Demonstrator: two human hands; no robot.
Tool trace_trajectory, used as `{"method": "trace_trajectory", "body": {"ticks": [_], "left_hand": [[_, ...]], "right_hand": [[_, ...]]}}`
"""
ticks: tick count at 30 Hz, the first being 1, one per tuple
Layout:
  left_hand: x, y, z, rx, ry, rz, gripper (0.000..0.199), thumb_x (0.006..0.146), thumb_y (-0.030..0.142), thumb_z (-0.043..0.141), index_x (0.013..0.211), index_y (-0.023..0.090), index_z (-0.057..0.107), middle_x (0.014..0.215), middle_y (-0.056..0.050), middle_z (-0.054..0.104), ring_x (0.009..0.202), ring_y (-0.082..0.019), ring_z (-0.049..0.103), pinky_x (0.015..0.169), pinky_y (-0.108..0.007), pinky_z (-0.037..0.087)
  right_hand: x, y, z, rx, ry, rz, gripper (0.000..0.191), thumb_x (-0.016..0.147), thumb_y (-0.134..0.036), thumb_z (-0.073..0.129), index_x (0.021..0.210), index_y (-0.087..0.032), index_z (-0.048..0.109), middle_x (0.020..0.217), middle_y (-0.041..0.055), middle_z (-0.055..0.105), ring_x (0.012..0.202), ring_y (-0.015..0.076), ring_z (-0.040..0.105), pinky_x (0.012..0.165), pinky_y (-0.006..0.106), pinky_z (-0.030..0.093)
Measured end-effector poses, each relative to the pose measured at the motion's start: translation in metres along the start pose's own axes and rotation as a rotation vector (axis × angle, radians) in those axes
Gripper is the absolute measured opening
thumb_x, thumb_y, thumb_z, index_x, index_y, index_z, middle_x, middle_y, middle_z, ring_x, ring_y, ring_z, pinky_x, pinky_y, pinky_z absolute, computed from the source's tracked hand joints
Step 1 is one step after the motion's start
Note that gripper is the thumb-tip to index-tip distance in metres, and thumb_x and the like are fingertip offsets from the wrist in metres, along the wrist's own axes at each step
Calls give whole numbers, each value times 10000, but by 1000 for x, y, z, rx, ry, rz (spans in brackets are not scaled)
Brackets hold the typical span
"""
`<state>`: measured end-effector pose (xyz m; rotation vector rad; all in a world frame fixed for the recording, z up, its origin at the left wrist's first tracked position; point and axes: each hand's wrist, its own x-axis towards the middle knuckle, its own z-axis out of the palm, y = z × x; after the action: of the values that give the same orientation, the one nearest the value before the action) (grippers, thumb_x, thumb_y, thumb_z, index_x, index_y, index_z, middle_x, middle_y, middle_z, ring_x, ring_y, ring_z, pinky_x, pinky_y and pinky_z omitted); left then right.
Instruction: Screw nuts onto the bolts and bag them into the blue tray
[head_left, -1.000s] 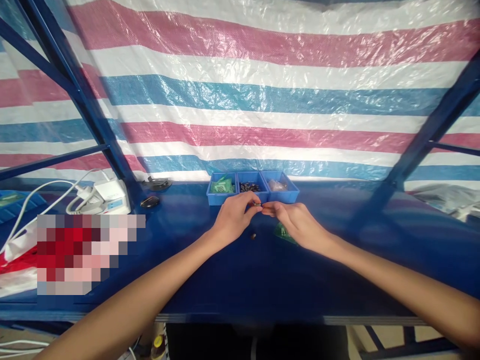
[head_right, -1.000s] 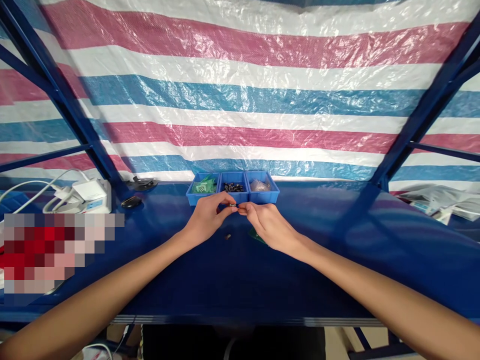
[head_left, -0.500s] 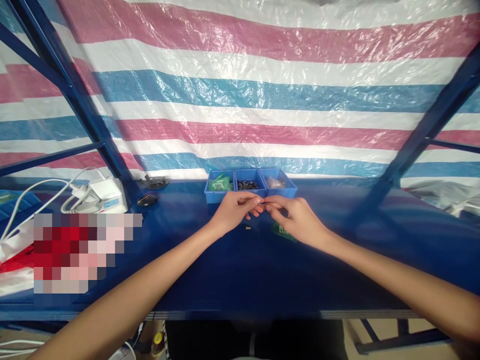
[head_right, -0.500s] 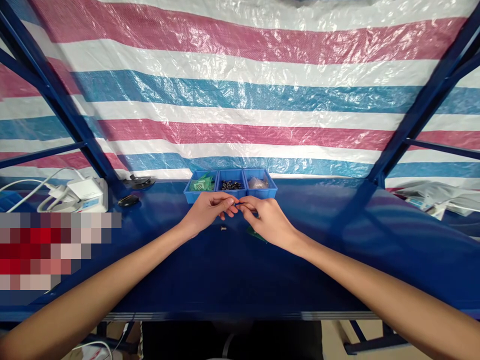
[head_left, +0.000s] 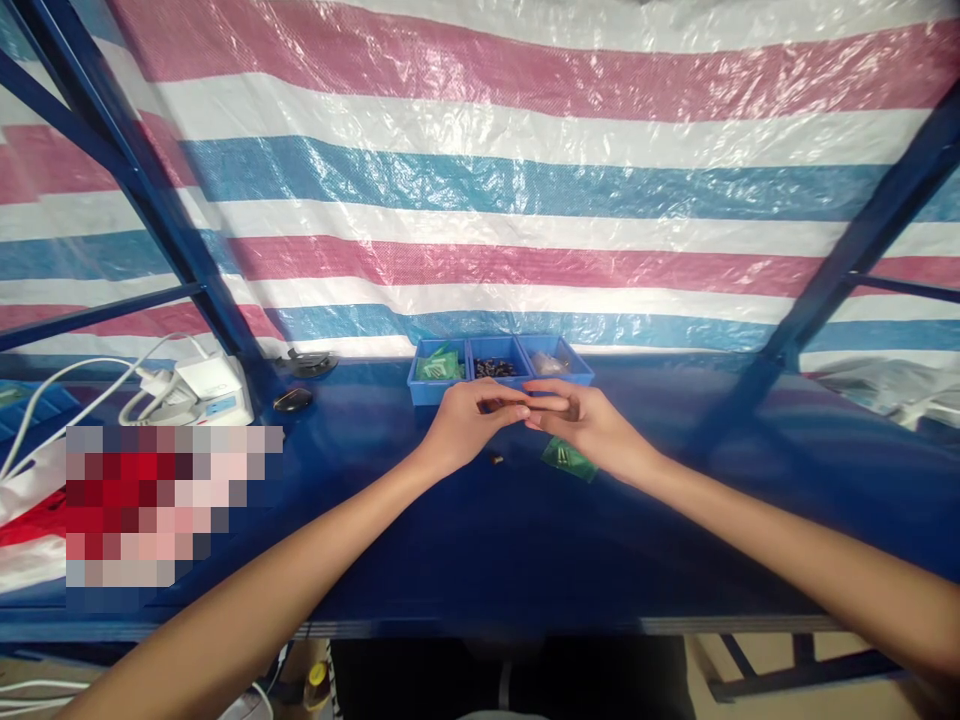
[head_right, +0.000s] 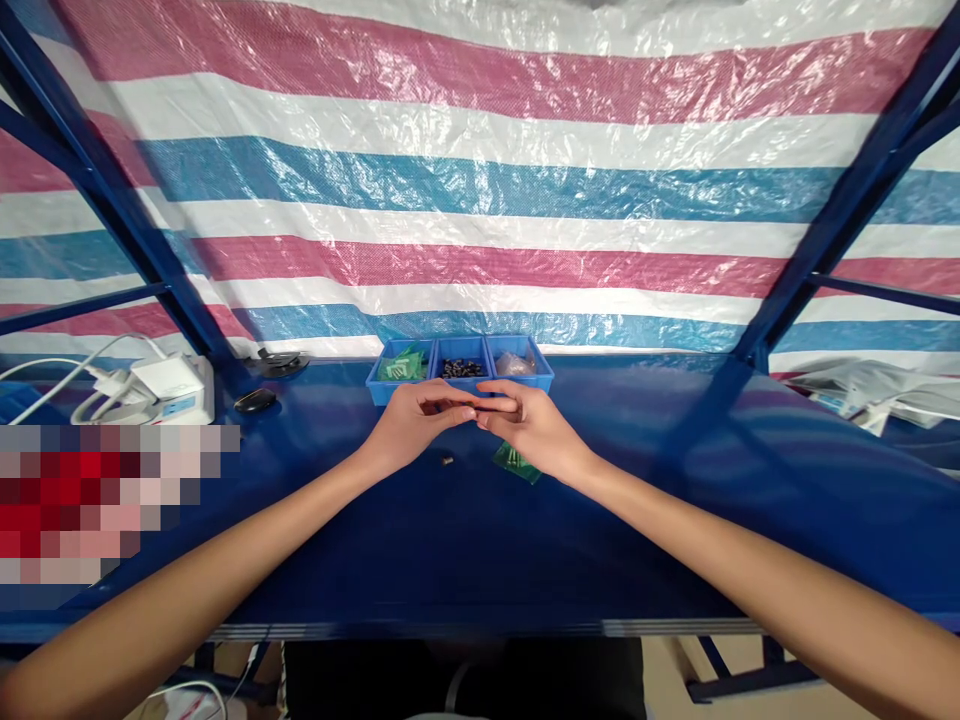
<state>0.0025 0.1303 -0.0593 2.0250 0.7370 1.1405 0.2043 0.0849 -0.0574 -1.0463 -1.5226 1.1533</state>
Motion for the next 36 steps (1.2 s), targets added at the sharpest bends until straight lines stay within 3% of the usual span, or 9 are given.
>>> {"method": "trace_trajectory", "body": {"ticks": [4,11,15,20,23,28,32,34,36], "left_hand": [[-3,4,2,-26,-17,-11,153,890,311,752,1014,240,809,974,-27,786,815,-162,690,753,-290,515],[-5,4,5,-31,-35,-15,197,901,328,726,1045,198,692,830,-11,758,655,-122,627,631,-253,469],[-4,4,6,2,-67,13,229,927,391,695,1037,200,637,886,-29,759,723,-147,672,644,-256,478],[1,7,-7,251,-12,50,215,996,337,572,1162,205,606,885,-13,747,741,-159,681,701,-279,487],[6,6,-22,320,44,12,349,1055,443,436,1087,185,669,843,-29,736,735,-177,681,706,-295,482],[11,3,-41,229,-36,-136,674,1069,576,256,950,152,766,820,-69,737,678,-171,674,677,-290,499],[10,2,-47,310,-197,-99,637,1078,498,275,885,158,778,855,-79,753,762,-194,693,727,-301,515],[10,2,-50,432,-276,1,567,1080,391,290,881,173,774,876,-69,758,835,-209,697,792,-318,509],[9,1,-52,558,-314,101,494,1064,302,309,925,179,767,888,-62,758,877,-224,697,840,-342,497]], "right_hand": [[0,1,-1,-81,-26,-56,453,843,-443,782,1222,-200,725,1100,87,777,1070,268,731,1017,451,579],[0,0,0,-103,-19,-77,427,839,-518,767,1100,-180,760,1070,92,776,969,238,747,974,445,595],[-1,-2,0,-188,0,-108,404,863,-533,731,1042,-173,760,992,89,778,921,239,744,906,418,605],[15,-10,-9,-698,120,-386,265,973,-391,595,1022,-195,767,960,66,774,773,214,703,767,386,561],[45,-14,-16,-987,143,-554,279,1015,-303,516,1097,-172,748,986,90,760,904,251,692,838,399,524],[84,-14,-16,-1144,110,-494,281,1010,-258,523,1193,-136,698,1083,135,746,1081,303,648,887,408,503],[57,-19,-7,-1092,50,-541,306,1043,-294,463,1206,-153,680,1056,128,744,978,270,675,859,397,500],[34,-23,-3,-1081,-56,-536,328,1058,-319,439,1227,-164,673,925,92,744,847,236,686,804,372,503],[14,-25,2,-1079,-178,-543,330,1056,-325,453,1253,-174,670,917,83,738,816,221,688,774,354,511]]}}
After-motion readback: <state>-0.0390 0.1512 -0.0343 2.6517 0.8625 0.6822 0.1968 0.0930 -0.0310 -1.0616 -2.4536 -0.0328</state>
